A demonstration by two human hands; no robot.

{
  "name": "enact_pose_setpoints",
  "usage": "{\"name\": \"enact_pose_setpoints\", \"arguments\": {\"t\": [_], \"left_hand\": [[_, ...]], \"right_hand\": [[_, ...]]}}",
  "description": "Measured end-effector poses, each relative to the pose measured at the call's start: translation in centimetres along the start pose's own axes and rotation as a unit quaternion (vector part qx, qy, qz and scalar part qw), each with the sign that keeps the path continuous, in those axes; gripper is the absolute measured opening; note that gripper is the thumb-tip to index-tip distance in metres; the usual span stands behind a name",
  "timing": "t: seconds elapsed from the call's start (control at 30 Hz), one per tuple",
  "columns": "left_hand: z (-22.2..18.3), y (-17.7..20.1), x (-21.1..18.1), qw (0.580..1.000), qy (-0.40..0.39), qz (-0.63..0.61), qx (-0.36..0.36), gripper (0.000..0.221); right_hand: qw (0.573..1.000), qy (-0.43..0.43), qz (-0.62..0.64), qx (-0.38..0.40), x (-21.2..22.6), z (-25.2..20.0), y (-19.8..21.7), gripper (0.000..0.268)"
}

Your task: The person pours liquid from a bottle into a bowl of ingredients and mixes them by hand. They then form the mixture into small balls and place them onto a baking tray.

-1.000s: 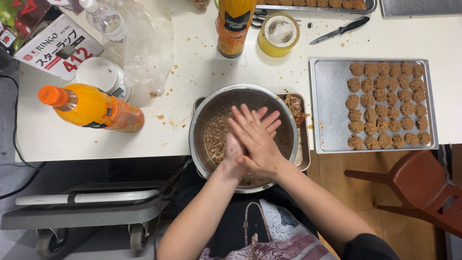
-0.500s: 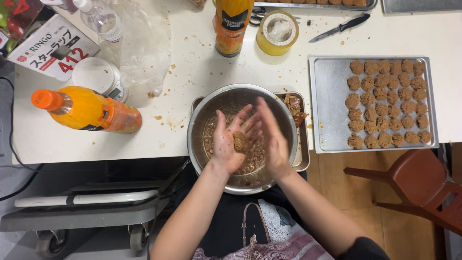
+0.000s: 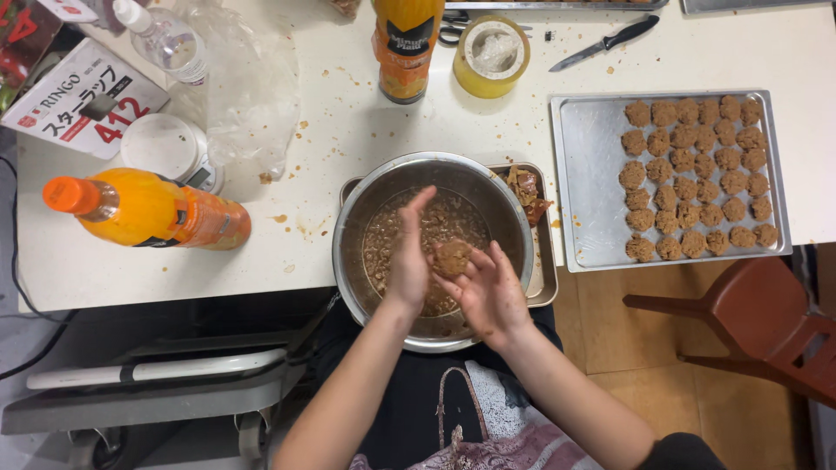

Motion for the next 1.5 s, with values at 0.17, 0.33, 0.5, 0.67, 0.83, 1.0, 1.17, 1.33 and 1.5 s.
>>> {"name": "enact_pose_setpoints", "arguments": {"t": [0.17,0.33,0.5,0.67,0.83,1.0,1.17,1.33,1.5], "left_hand": [[0.2,1.2,-0.1,0.999,-0.032,0.002,-0.010,0.082],[0.3,1.6,2.5,0.999,0.005,-0.033,-0.007,0.076],[0.5,2.2,4.0,1.000,0.028,-0.001,-0.013,0.078],[1.4,2.6,5.2,1.000,0.024,0.010,-0.015,0.080],[1.2,2.5,5.6,0.999,0.024,0.019,-0.009,0.080],[1.0,2.3,5.5,0.999,0.031,0.018,-0.011,0.079],[1.1,1.9,4.8,0.999,0.028,0.022,-0.011,0.078],[0.8,1.7,4.9,0.999,0.039,0.030,-0.010,0.078],[0.6,1.6,4.8,0.999,0.044,0.021,-0.011,0.078]], "right_hand": [[0.999,0.040,-0.014,-0.015,3.4,-1.1,1.6,0.062],[0.982,0.175,-0.052,-0.057,9.7,-2.7,7.2,0.046],[0.956,0.218,-0.102,-0.168,16.4,-2.2,17.2,0.040],[0.945,0.184,-0.165,-0.215,19.2,0.2,26.4,0.039],[0.857,0.040,-0.418,-0.297,19.2,1.0,29.6,0.036],[0.829,0.012,-0.490,-0.269,19.1,2.2,31.0,0.042],[0.699,0.079,-0.654,-0.278,19.4,1.9,30.7,0.037],[0.679,0.076,-0.688,-0.244,18.1,-0.5,26.6,0.046],[0.607,0.117,-0.764,-0.185,16.2,-1.2,22.8,0.053]]}}
Point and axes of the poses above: each hand's wrist, its own z-axis towards the middle knuckle, its own y-axis out of the back of the hand, x = y × z, the point moved 3 cm from there along z, towards the middle knuckle, and after that the axes turned 1 degree about -y, right-handed, at the moved point
